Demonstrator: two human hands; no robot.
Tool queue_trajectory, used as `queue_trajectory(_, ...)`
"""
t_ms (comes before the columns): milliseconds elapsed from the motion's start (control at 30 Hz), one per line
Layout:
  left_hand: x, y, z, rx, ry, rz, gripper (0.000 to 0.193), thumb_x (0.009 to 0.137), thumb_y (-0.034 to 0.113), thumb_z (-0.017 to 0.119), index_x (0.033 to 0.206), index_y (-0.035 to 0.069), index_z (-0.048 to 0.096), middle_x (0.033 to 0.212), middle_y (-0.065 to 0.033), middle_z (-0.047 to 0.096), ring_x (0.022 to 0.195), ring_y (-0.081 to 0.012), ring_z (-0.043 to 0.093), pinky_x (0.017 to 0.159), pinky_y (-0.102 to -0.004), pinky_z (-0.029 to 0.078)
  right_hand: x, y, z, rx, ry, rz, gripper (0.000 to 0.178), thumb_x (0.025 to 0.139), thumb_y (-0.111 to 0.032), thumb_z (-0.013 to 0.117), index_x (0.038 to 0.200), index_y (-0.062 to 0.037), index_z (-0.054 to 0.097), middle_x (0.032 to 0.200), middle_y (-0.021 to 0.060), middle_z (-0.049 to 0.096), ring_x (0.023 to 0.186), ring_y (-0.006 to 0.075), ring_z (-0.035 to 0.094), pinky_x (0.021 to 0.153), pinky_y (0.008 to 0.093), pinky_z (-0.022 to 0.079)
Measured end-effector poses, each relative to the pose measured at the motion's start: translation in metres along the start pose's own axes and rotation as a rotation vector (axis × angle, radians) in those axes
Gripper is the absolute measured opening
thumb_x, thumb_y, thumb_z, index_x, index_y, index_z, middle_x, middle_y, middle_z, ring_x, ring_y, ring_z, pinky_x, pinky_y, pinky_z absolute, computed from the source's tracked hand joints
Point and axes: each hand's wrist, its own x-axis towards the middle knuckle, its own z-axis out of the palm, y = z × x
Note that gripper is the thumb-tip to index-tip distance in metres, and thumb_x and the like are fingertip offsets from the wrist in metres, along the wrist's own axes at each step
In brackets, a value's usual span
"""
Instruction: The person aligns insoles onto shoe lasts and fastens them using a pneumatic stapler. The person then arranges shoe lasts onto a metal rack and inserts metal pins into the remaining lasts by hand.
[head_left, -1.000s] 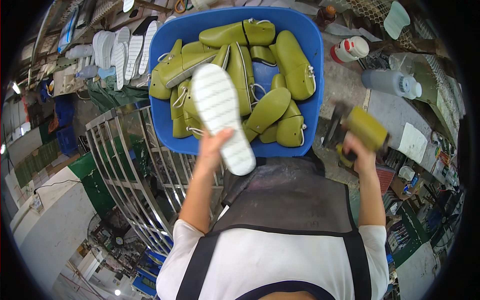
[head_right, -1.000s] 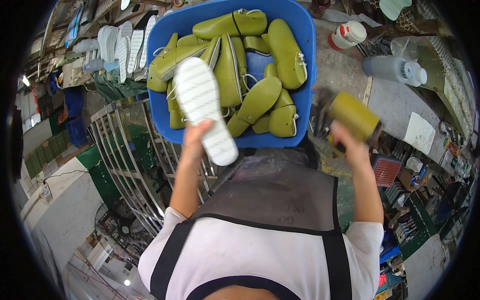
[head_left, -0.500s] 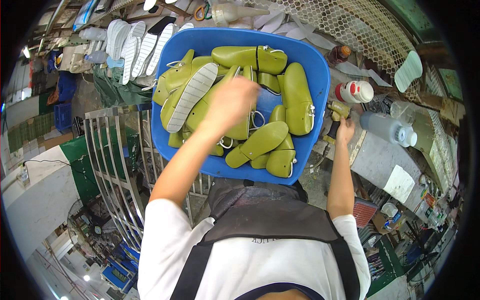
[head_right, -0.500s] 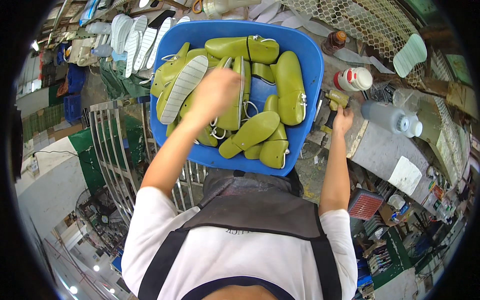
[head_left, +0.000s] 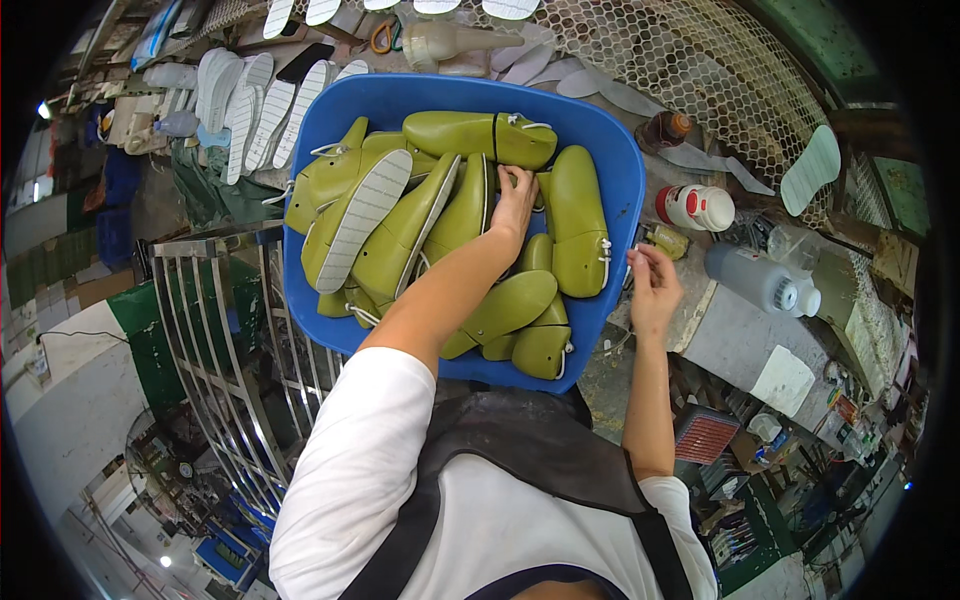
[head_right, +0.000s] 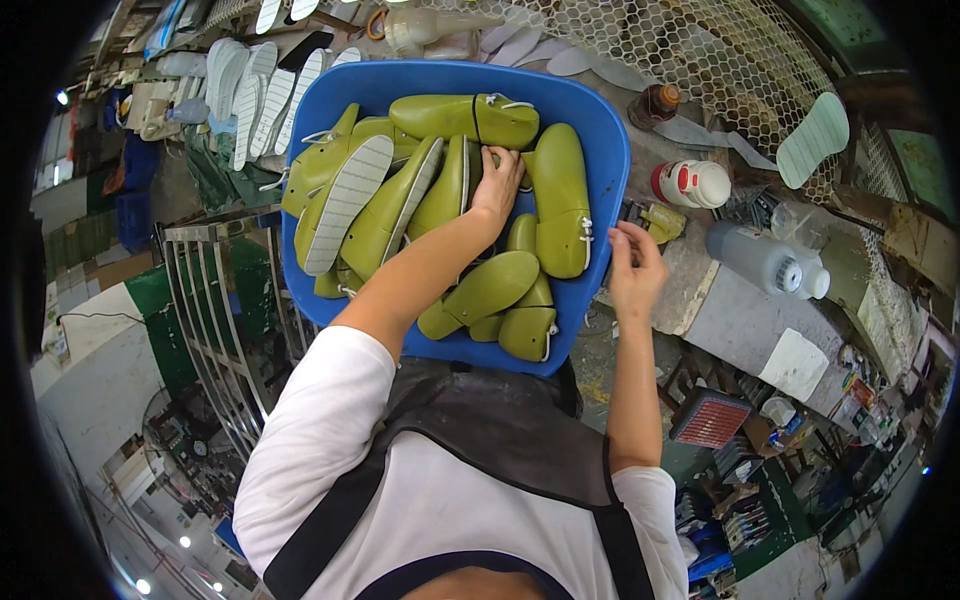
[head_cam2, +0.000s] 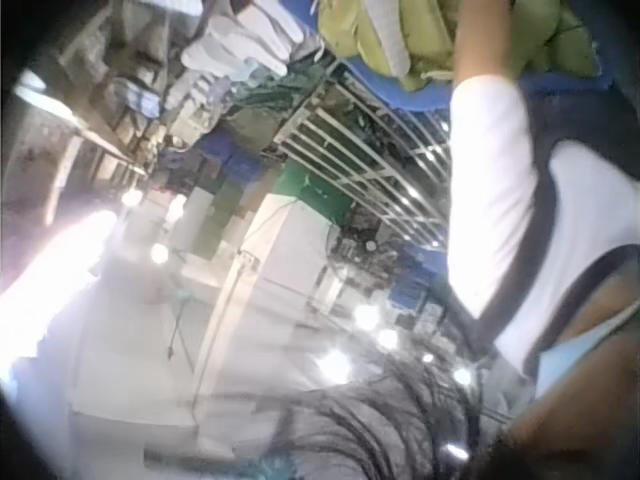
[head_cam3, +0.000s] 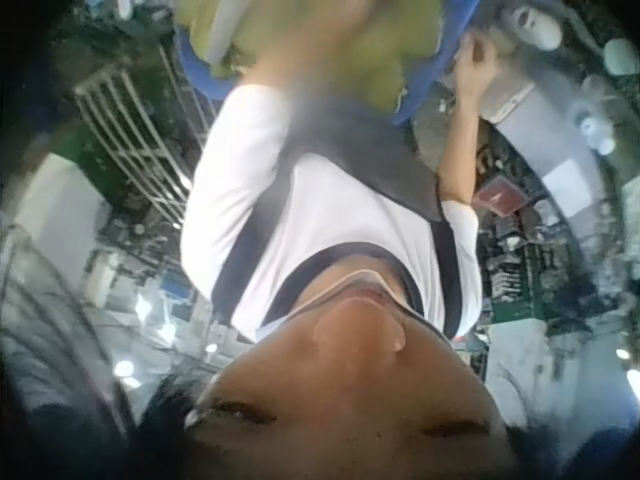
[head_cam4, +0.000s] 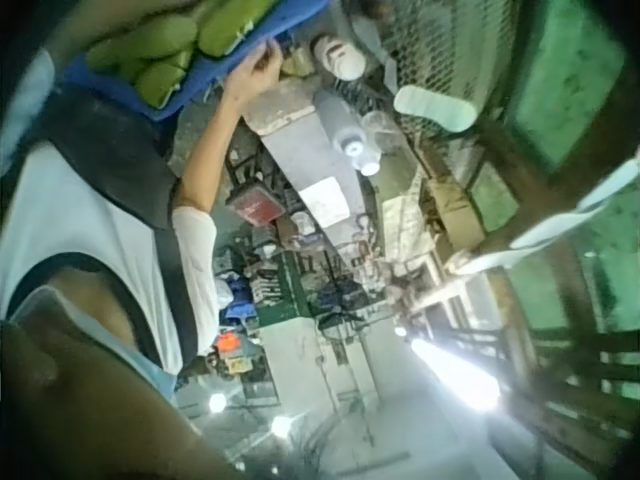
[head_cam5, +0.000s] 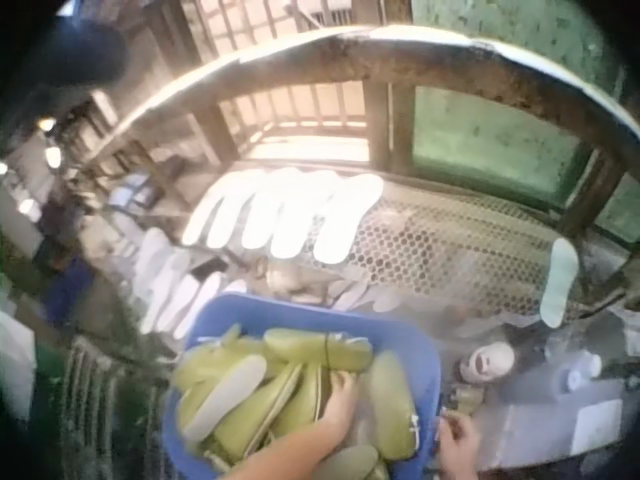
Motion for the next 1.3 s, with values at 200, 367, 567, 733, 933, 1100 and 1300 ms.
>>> queue_trajectory(200,0.034,0.023,0.012,0.000,0.052,-0.087,0.054,0.090,0.027,0.045,0.137,0.002,0.036,0.117,-0.0188,0.049,0.087,-0.0466,0.063,0.056,-0.0457,0.055,0.020,-0.056,0.073,-0.950,-0.160,-0.462,0.060,0.073,-0.025,0.075,0.126,-0.0089,0.052,0.121,0.0188,0.055,0.099,0.0322,0.060,0.080,0.0384,0.051)
queue_trajectory(367,0.063,0.016,0.032,-0.281,0.069,-0.052,0.035,0.090,0.020,0.046,0.123,0.011,0.052,0.093,-0.0054,0.059,0.063,-0.0202,0.063,0.037,-0.0350,0.041,0.020,-0.048,0.059,-0.927,-0.339,0.011,0.070,0.070,-0.025,0.076,0.133,-0.0168,0.046,0.127,0.0182,0.050,0.101,0.0358,0.058,0.084,0.0423,0.049)
queue_trajectory(567,0.074,0.014,0.037,-0.221,0.256,-0.096,0.035,0.090,0.019,0.047,0.123,0.013,0.056,0.082,0.0052,0.061,0.062,-0.0142,0.061,0.034,-0.0360,0.033,-0.036,-0.049,-0.020,-0.052,-0.292,0.268,0.058,0.073,-0.009,0.074,0.127,-0.0027,0.053,0.116,0.0164,0.061,0.099,0.0212,0.062,0.085,0.0308,0.048)
queue_trajectory(733,0.063,-0.005,0.028,-0.365,0.152,0.121,0.038,0.091,0.017,0.047,0.128,0.011,0.052,0.094,-0.0015,0.067,0.086,-0.0173,0.066,0.063,-0.0308,0.051,-0.094,-0.062,-0.070,0.308,-0.142,0.337,0.053,0.078,-0.001,0.068,0.128,0.0044,0.050,0.119,0.0146,0.059,0.102,0.0215,0.061,0.086,0.0316,0.049)
queue_trajectory(933,0.039,-0.054,-0.016,-0.457,-0.057,0.345,0.043,0.067,0.029,0.078,0.105,0.012,0.068,0.107,-0.0056,0.067,0.099,-0.0205,0.064,0.081,-0.0311,0.051,-0.116,-0.060,-0.076,0.650,-0.048,0.441,0.051,0.080,-0.001,0.067,0.129,0.0016,0.050,0.117,0.0139,0.060,0.101,0.0200,0.061,0.087,0.0317,0.050)
queue_trajectory(1100,0.041,-0.024,-0.015,-0.252,-0.114,0.210,0.040,0.064,0.032,0.079,0.098,0.011,0.071,0.100,-0.0078,0.069,0.095,-0.0241,0.065,0.077,-0.0449,0.052,-0.115,-0.063,-0.062,0.622,-0.088,0.473,0.049,0.083,-0.002,0.065,0.129,0.0013,0.049,0.116,0.0142,0.060,0.099,0.0194,0.062,0.084,0.0320,0.052)
queue_trajectory(1300,0.048,-0.010,0.026,-0.629,0.120,0.222,0.030,0.062,0.022,0.075,0.090,0.009,0.070,0.098,-0.0127,0.067,0.095,-0.0262,0.065,0.078,-0.0423,0.053,-0.126,-0.055,-0.030,0.669,-0.094,0.530,0.049,0.084,-0.005,0.065,0.129,-0.0005,0.050,0.111,0.0105,0.063,0.093,0.0155,0.063,0.082,0.0287,0.051)
